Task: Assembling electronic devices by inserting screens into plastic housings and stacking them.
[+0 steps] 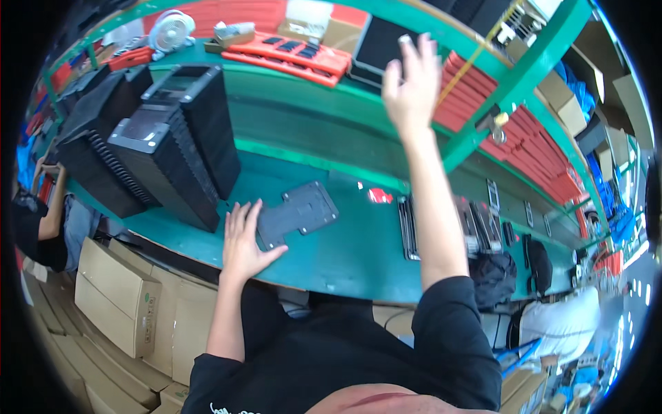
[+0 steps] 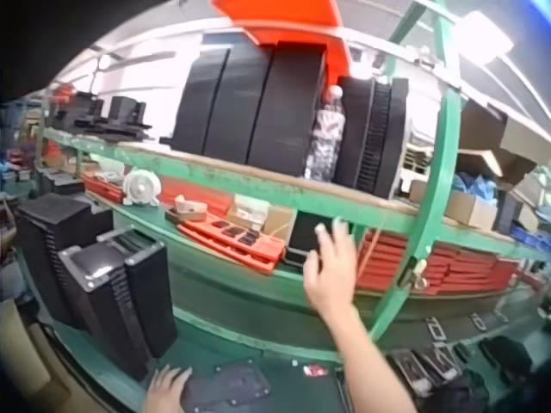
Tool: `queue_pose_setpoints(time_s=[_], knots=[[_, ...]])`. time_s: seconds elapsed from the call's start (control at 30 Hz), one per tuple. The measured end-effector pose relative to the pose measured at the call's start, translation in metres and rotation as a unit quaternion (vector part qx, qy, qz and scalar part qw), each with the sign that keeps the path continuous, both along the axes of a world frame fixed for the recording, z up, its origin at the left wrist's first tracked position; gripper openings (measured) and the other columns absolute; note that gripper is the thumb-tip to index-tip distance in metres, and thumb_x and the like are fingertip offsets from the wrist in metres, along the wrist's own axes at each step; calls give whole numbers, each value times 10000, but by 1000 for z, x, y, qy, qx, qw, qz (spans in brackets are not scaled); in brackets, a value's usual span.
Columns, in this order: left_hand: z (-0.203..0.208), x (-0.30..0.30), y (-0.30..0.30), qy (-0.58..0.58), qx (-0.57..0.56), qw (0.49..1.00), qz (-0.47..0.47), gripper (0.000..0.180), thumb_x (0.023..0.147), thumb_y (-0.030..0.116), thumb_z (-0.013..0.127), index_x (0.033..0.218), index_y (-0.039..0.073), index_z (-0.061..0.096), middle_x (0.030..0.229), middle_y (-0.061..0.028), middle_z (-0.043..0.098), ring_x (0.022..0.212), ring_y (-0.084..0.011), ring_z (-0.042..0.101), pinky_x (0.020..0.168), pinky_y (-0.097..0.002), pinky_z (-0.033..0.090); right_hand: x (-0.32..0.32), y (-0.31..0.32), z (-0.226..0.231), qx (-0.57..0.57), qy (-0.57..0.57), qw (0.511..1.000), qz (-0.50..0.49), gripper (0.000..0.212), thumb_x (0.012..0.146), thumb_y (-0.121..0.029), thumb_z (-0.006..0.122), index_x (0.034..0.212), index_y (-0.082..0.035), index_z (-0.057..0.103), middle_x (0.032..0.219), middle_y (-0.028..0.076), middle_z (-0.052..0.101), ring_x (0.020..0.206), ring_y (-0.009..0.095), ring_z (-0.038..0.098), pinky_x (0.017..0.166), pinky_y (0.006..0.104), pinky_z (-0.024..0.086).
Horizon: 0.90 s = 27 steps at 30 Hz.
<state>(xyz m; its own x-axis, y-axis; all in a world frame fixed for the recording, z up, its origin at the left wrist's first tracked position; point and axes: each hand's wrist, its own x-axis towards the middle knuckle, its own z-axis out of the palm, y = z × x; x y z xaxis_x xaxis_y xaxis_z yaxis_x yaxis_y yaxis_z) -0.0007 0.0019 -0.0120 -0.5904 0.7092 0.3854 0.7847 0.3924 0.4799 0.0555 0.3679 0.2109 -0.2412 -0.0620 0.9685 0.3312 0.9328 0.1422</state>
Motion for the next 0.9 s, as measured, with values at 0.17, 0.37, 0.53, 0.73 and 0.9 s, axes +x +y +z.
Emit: queue_pose_setpoints(time_s=[0.17, 0.37, 0.53, 0.73, 0.9], knots=[[4, -3, 0, 4, -13, 1000, -19, 1084, 610, 331, 928, 1540, 91, 425, 1517, -206, 470, 1465, -450, 370, 1241, -561, 249, 1, 12, -190, -296, -226, 928, -20, 578, 908, -248, 644, 1426, -26, 512, 1475, 277, 499, 1348, 444, 498, 1137, 569, 382], [-1, -2, 1, -8, 6, 1000, -21, 1086, 603, 302, 929, 1540, 94, 422, 1508, -183, 495, 1454, -439, 385, 1228, -552, 277, 40, 88, -211, -452, -297, 746, -390, 790, 941, -428, 577, 1590, -75, 296, 1519, 308, 419, 1387, 436, 476, 1081, 581, 417], [3, -1, -3, -27, 14, 1000, -8, 1094, 591, 293, 937, 1537, 95, 424, 1497, -171, 511, 1445, -432, 395, 1215, -544, 299, 42, 94, -194, -579, -232, 704, -339, 777, 942, -428, 594, 1593, -104, 321, 1524, 255, 475, 1350, 443, 530, 1085, 623, 411], [3, -6, 2, -34, 16, 999, -6, 1106, 586, 336, 949, 1535, 111, 429, 1474, -157, 518, 1434, -440, 397, 1226, -568, 266, 14, 120, -210, -546, -281, 767, -187, 595, 926, -366, 626, 1448, -95, 541, 1400, 218, 619, 1294, 385, 599, 1096, 520, 443], [5, -3, -1, -34, 5, 999, -14, 1128, 581, 348, 951, 1546, 115, 416, 1486, -157, 512, 1443, -436, 388, 1231, -561, 260, 19, 93, -191, -477, -420, 684, -358, 391, 913, -297, 657, 1247, -105, 726, 1345, 178, 678, 1290, 364, 620, 1082, 467, 474]])
